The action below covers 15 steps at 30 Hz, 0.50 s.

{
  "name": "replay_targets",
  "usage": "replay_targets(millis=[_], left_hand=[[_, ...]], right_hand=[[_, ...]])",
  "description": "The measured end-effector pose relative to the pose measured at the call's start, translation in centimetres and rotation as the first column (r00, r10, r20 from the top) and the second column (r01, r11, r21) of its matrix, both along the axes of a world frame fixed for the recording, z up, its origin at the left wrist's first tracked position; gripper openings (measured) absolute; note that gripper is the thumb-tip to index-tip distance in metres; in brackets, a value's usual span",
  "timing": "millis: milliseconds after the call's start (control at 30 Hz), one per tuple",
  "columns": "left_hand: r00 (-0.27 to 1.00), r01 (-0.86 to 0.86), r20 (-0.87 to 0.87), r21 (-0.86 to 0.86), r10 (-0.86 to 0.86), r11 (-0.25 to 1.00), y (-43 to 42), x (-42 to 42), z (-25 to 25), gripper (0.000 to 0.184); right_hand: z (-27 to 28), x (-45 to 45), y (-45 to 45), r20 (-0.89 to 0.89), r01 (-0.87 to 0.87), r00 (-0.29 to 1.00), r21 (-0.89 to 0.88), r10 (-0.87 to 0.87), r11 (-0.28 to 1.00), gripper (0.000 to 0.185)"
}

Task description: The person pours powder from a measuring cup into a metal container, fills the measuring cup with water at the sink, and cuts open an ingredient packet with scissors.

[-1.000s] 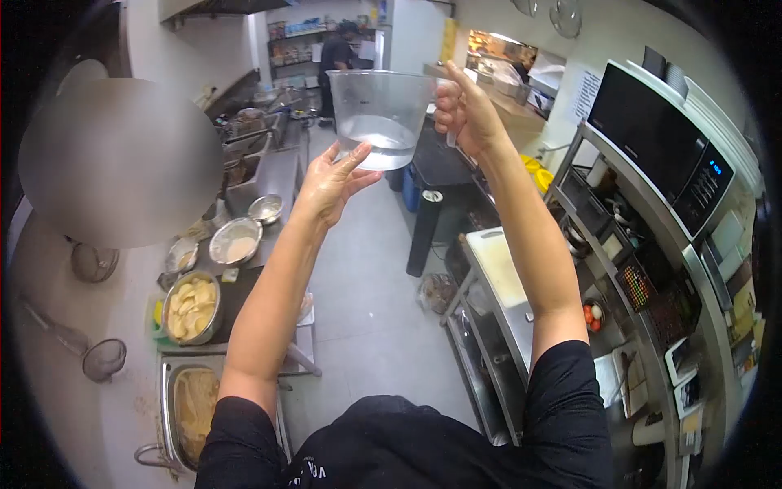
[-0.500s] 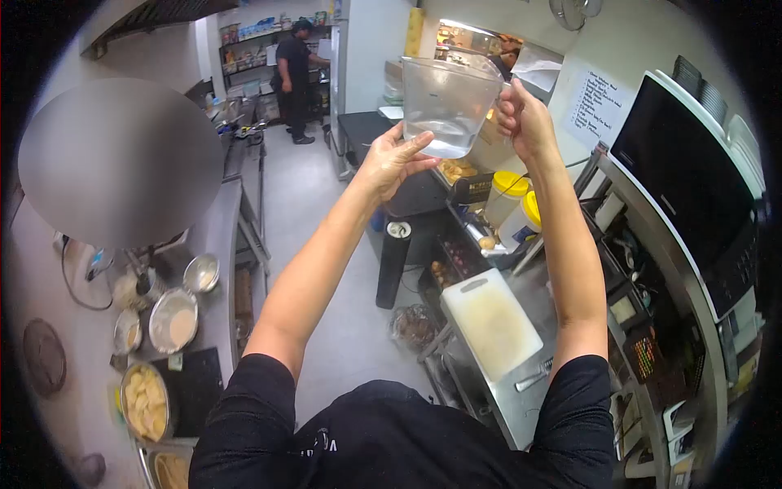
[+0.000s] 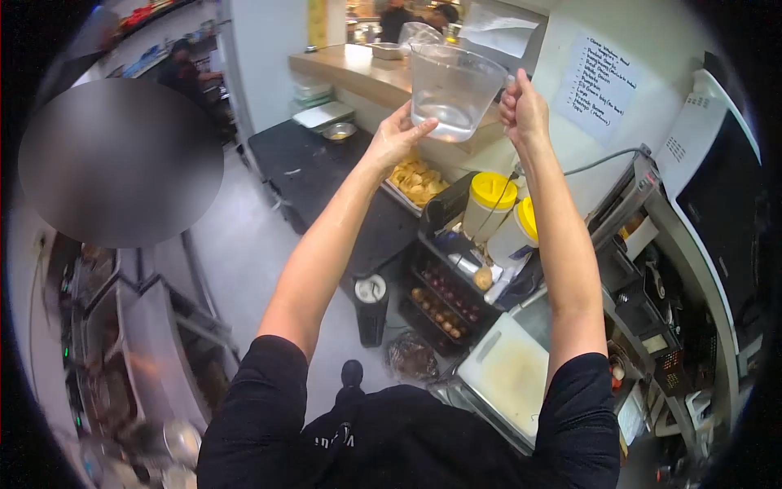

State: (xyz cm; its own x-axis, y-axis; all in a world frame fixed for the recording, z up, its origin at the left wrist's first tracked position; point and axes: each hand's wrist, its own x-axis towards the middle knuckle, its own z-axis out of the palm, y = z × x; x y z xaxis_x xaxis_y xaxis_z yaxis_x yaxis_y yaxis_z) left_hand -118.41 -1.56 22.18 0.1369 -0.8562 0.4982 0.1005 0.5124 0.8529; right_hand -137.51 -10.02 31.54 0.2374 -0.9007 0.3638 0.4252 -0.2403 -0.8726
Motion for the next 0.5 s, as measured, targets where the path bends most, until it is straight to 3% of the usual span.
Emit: replay_targets(millis=[100, 233, 333, 400, 500], left_hand=[[0.994, 0.041, 0.103, 0.023, -0.043, 0.999, -6.3, 3.6, -0.4, 0.071], [0.987, 0.148, 0.051, 0.029, -0.150, 0.989, -14.5, 6.8, -1.5, 0.073], [0.983, 0.140, 0.104, 0.085, -0.149, 0.986, -18.9, 8.2, -2.2, 0.075], [0.979, 0.036, 0.195, 0.118, -0.058, 0.992, -22.0, 8.7, -3.2, 0.075], [0.954, 0.049, 0.283, 0.175, -0.098, 0.983, -25.6, 9.3, -3.8, 0.081]], right_hand=[[-1.1, 3.1, -4.9, -0.021, 0.059, 0.998, 0.023, -0.059, 0.998, 0.039], [-3.1, 5.6, -11.4, 0.012, 0.175, 0.984, 0.116, -0.178, 0.978, 0.040], [-4.2, 6.5, -15.9, 0.016, 0.227, 0.973, 0.142, -0.232, 0.963, 0.039], [-5.0, 7.1, -18.1, 0.006, 0.259, 0.965, 0.154, -0.263, 0.954, 0.039], [-5.6, 7.3, -20.9, 0.001, 0.316, 0.947, 0.166, -0.320, 0.934, 0.038]])
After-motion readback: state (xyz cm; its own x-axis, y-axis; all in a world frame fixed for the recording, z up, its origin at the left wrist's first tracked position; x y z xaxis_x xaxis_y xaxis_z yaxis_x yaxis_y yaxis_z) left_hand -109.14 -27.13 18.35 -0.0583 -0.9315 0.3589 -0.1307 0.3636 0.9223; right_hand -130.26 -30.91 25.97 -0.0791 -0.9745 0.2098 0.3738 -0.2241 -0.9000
